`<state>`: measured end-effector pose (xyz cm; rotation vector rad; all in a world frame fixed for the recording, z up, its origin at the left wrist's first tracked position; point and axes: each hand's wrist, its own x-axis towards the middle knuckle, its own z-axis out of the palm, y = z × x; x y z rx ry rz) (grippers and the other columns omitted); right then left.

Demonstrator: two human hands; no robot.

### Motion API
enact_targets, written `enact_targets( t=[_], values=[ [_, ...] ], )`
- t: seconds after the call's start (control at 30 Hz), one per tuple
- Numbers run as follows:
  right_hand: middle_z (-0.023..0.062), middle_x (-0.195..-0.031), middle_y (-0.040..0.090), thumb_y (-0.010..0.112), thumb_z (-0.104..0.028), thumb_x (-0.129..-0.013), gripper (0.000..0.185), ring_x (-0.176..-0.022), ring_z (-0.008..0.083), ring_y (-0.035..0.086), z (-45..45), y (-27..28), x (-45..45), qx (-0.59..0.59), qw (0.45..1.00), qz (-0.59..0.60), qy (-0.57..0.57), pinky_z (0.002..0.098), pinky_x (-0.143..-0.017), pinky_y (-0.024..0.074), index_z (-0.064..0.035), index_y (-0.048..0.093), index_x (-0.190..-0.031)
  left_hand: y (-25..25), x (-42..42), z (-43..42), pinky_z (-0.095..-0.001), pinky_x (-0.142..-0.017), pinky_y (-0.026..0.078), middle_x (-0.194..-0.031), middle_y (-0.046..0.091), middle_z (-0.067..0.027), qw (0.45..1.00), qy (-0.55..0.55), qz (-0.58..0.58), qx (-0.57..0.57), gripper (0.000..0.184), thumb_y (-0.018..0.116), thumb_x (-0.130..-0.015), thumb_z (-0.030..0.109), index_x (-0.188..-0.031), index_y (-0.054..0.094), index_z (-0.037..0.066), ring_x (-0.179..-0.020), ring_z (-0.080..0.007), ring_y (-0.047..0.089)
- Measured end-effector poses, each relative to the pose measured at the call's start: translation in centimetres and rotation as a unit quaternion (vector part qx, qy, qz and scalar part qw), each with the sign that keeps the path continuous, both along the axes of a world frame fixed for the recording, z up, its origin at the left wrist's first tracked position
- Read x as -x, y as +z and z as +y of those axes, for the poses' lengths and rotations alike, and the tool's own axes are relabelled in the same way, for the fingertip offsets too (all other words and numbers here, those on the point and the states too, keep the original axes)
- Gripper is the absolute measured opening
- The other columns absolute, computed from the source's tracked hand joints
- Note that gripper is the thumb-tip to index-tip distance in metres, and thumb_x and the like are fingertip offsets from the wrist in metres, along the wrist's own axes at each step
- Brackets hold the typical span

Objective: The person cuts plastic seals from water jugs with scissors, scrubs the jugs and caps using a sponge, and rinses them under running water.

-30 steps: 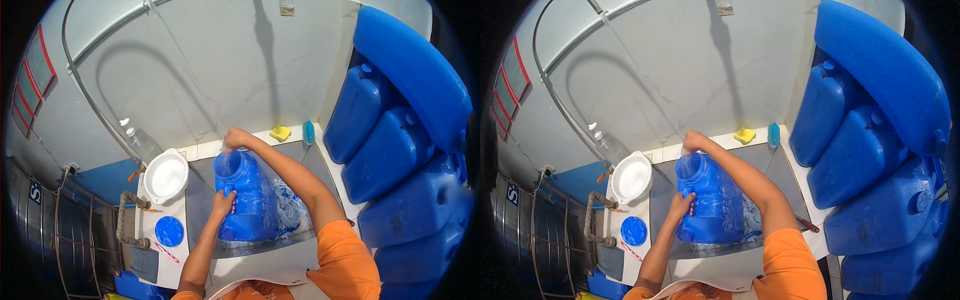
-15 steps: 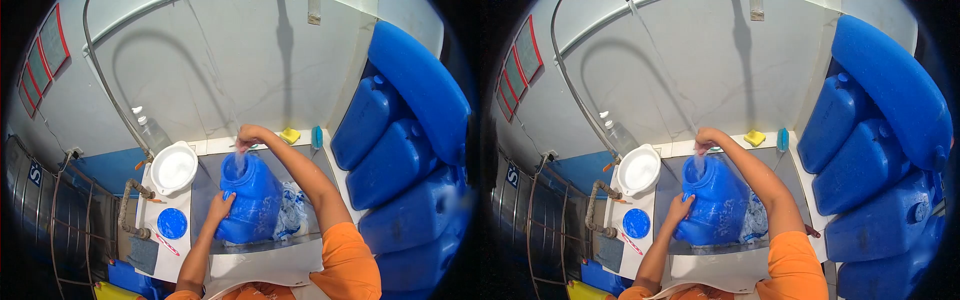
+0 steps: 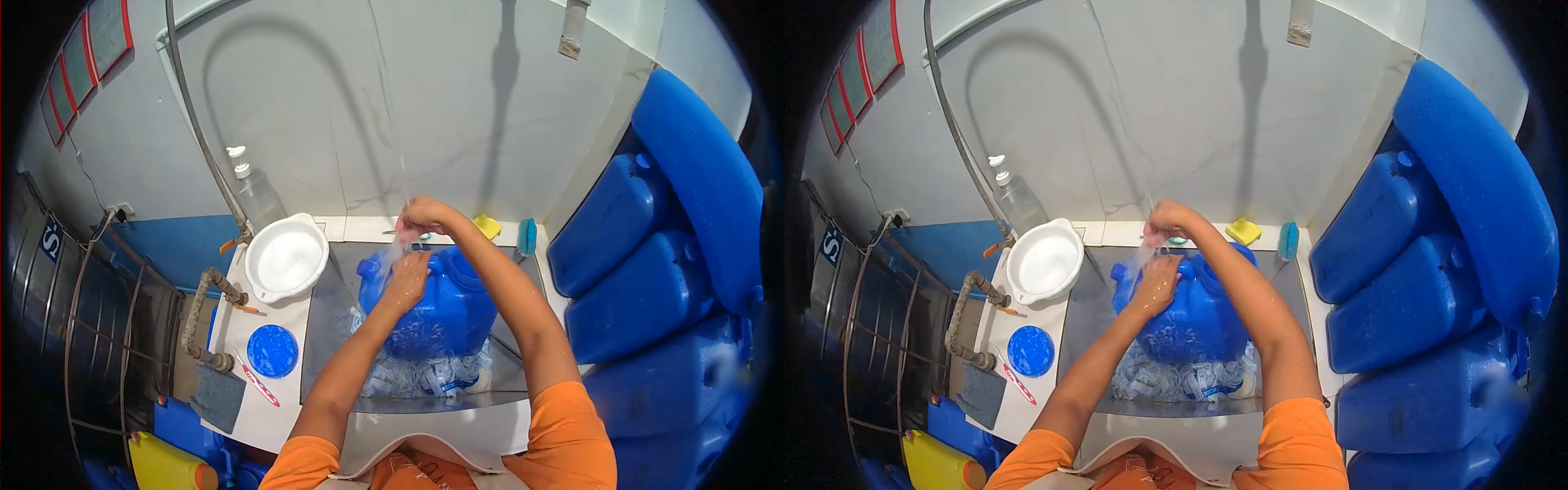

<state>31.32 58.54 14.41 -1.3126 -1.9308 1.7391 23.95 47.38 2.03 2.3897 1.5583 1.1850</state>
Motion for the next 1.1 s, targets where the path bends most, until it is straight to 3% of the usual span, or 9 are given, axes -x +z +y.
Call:
enact_targets(
  t=[0.17,0.4,0.47,0.7,0.77,0.9,0.97,1.0,1.1],
  values=[
    [0.0151,-0.072,0.062,0.052,0.003,-0.072,0.011,-0.064,0.0212,0.065,0.1,0.0,-0.1,-0.041,0.999,-0.001,-0.004,0.0267,-0.058,0.0543,0.008,0.06,-0.076,1.5,-1.5,-2.4,-0.0445,-0.096,0.034,-0.117,0.05,-0.0192,0.991,-0.103,0.066,-0.056,0.036,0.05,-0.082,0.006,-0.116,0.047,-0.002,-0.108,-0.035,0.048],
    [0.0136,-0.071,0.063,0.053,0.003,-0.072,0.01,-0.06,0.0214,0.065,0.3,0.0,0.2,-0.039,0.999,-0.026,0.01,0.0273,-0.057,0.0548,0.0061,0.062,-0.074,0.4,1.9,-0.2,-0.0424,-0.095,0.038,-0.117,0.055,-0.0166,0.989,-0.145,0.014,-0.019,0.038,0.057,-0.082,0.012,-0.118,0.051,0.001,-0.109,-0.0321,0.051],
    [0.0132,-0.07,0.062,0.054,0.002,-0.073,0.009,-0.062,0.022,0.065,0.5,-0.2,0.2,-0.019,1.0,-0.025,-0.005,0.0292,-0.057,0.0555,0.0055,0.062,-0.074,0.7,3.5,0.0,-0.0405,-0.09,0.042,-0.104,0.061,-0.0162,0.99,-0.121,-0.033,0.067,0.036,0.061,-0.08,0.018,-0.112,0.055,0.002,-0.1,-0.0323,0.056],
    [0.0105,-0.068,0.06,0.055,0.0,-0.072,0.008,-0.058,0.0202,0.061,0.5,-0.8,0.4,-0.023,0.999,-0.023,0.006,0.0309,-0.055,0.053,0.003,0.062,-0.074,2.5,6.3,-2.3,-0.0423,-0.08,0.045,-0.098,0.063,-0.0198,0.972,-0.074,0.043,0.221,0.044,0.062,-0.081,0.036,-0.106,0.058,0.001,-0.091,-0.0375,0.059],
    [0.0102,-0.068,0.06,0.055,-0.001,-0.071,0.009,-0.056,0.0197,0.059,0.8,-0.9,0.6,-0.041,0.998,-0.052,0.014,0.0306,-0.052,0.0512,0.0021,0.062,-0.074,3.1,6.1,-4.5,-0.046,-0.081,0.045,-0.097,0.061,-0.0249,0.938,0.022,-0.012,0.346,0.048,0.055,-0.083,0.041,-0.11,0.055,0.002,-0.093,-0.0409,0.058],
    [0.0095,-0.066,0.06,0.054,-0.002,-0.069,0.011,-0.054,0.0182,0.058,1.2,-1.3,0.7,-0.052,0.996,-0.058,0.041,0.0293,-0.048,0.0474,-0.0003,0.064,-0.073,-1.8,7.9,-6.7,-0.0464,-0.083,0.044,-0.098,0.06,-0.0281,0.929,0.064,-0.099,0.35,0.053,0.053,-0.084,0.043,-0.11,0.053,-0.002,-0.096,-0.043,0.056],
    [0.0099,-0.065,0.061,0.052,-0.002,-0.07,0.013,-0.053,0.0174,0.058,0.5,-0.4,0.4,-0.052,0.995,-0.071,0.042,0.0272,-0.047,0.0457,-0.0009,0.065,-0.072,-4.8,9.0,-7.5,-0.043,-0.069,0.049,-0.087,0.062,-0.0261,0.93,0.137,-0.149,0.307,0.057,0.055,-0.084,0.041,-0.111,0.05,-0.008,-0.077,-0.0371,0.063],
    [0.0099,-0.065,0.061,0.052,-0.002,-0.07,0.013,-0.053,0.0174,0.058,0.5,-0.7,0.4,-0.048,0.996,-0.071,0.038,0.0272,-0.047,0.0457,-0.0009,0.065,-0.072,-4.5,9.0,-8.2,-0.043,-0.069,0.049,-0.087,0.062,-0.0261,0.929,0.134,-0.148,0.311,0.057,0.055,-0.084,0.041,-0.111,0.05,-0.008,-0.077,-0.0371,0.063],
    [0.015,-0.067,0.062,0.052,0.001,-0.069,0.014,-0.05,0.019,0.059,-0.1,-0.3,0.2,-0.049,0.994,-0.094,0.017,0.0272,-0.045,0.0493,0.0035,0.064,-0.074,-3.5,9.3,-10.1,-0.0307,-0.039,0.044,-0.063,0.057,-0.0144,0.839,0.206,-0.323,0.387,0.057,0.059,-0.084,0.033,-0.114,0.047,-0.014,-0.04,-0.0167,0.054]
  ],
)
